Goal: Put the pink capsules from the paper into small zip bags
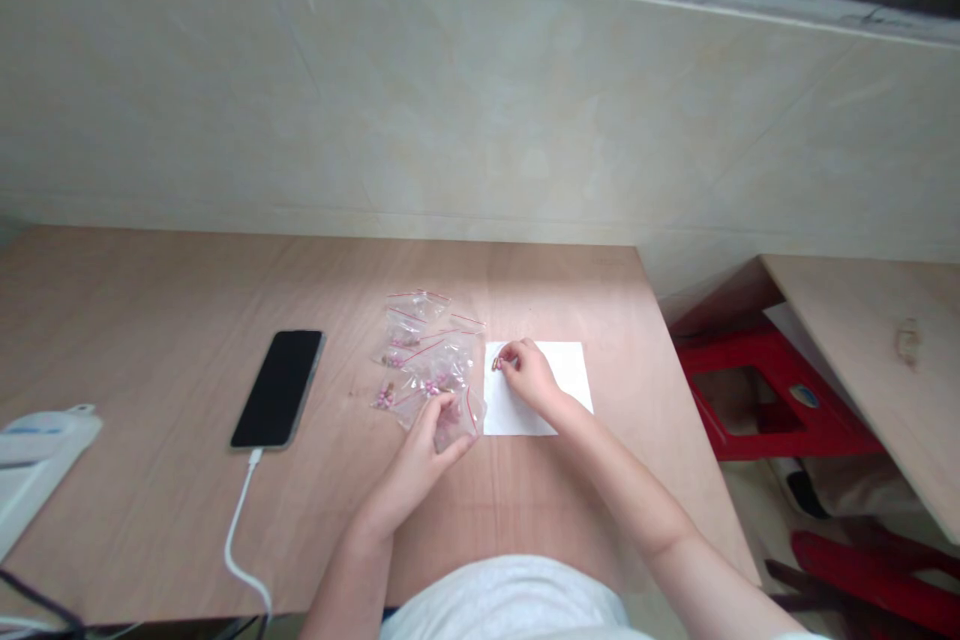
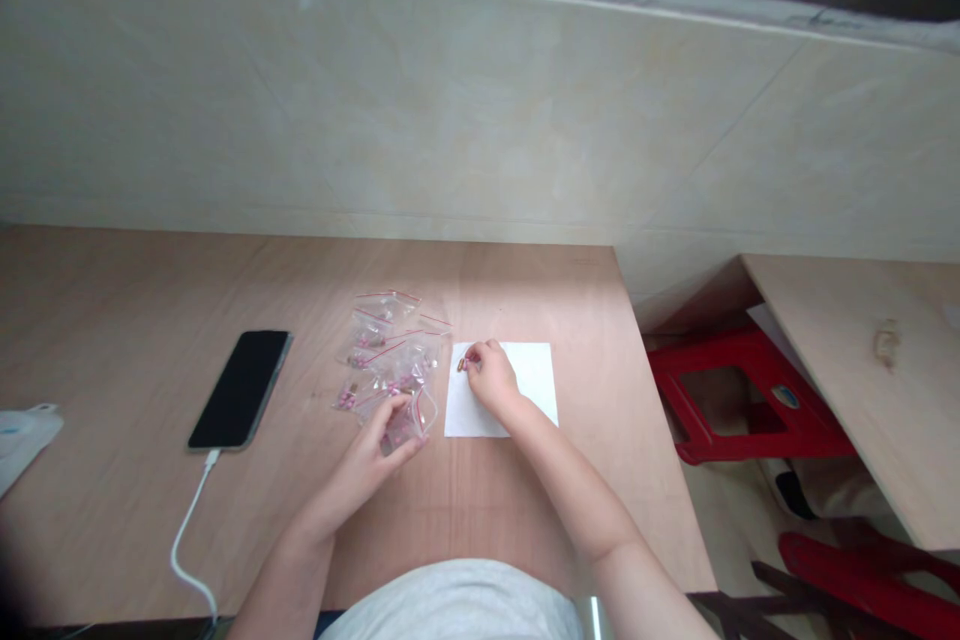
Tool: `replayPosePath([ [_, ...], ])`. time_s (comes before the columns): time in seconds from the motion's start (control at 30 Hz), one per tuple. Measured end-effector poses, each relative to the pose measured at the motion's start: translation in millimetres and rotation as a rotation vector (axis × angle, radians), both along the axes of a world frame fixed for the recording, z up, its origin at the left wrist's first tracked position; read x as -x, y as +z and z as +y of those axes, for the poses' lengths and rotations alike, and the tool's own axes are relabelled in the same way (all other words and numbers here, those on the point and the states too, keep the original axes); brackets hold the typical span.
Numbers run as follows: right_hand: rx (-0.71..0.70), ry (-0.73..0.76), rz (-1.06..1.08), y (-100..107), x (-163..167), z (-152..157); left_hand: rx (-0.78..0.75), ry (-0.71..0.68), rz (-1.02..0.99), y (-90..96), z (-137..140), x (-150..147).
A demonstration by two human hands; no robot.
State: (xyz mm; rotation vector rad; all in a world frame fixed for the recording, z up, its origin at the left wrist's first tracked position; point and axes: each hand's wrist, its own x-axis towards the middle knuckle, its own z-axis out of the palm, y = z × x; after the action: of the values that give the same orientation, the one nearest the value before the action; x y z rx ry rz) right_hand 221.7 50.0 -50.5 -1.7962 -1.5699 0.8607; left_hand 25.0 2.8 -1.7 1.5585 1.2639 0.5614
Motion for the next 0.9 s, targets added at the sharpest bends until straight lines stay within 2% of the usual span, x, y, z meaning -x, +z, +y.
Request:
replayPosePath([
  [0.3, 0.008, -0.009, -0.010, 1.6, -0.2, -1.3, 0.005, 0.008, -0.007, 2.9, -1.6, -0.6],
  [0.53, 0.021, -0.037, 0.044, 9.5, -4.1, -7.0, -0.049, -0.014, -0.017, -2.0, -2.0, -1.9],
  [0.7, -0.009, -0.068, 0.210, 38.7, -4.9, -27.6, -0.100, -0.060, 0.018, -4.1, -2.3, -4.0],
  [0.8, -0.054, 0.025, 0.301, 62.4, 3.0, -45.0, -0.127, -0.068, 0.044, -2.0, -1.6, -7.1],
  [0.9, -0.056, 0.123, 0.289, 75.4, 14.1, -57.4, -0.150, -0.059, 0.055, 0.7, -1.0, -10.3],
])
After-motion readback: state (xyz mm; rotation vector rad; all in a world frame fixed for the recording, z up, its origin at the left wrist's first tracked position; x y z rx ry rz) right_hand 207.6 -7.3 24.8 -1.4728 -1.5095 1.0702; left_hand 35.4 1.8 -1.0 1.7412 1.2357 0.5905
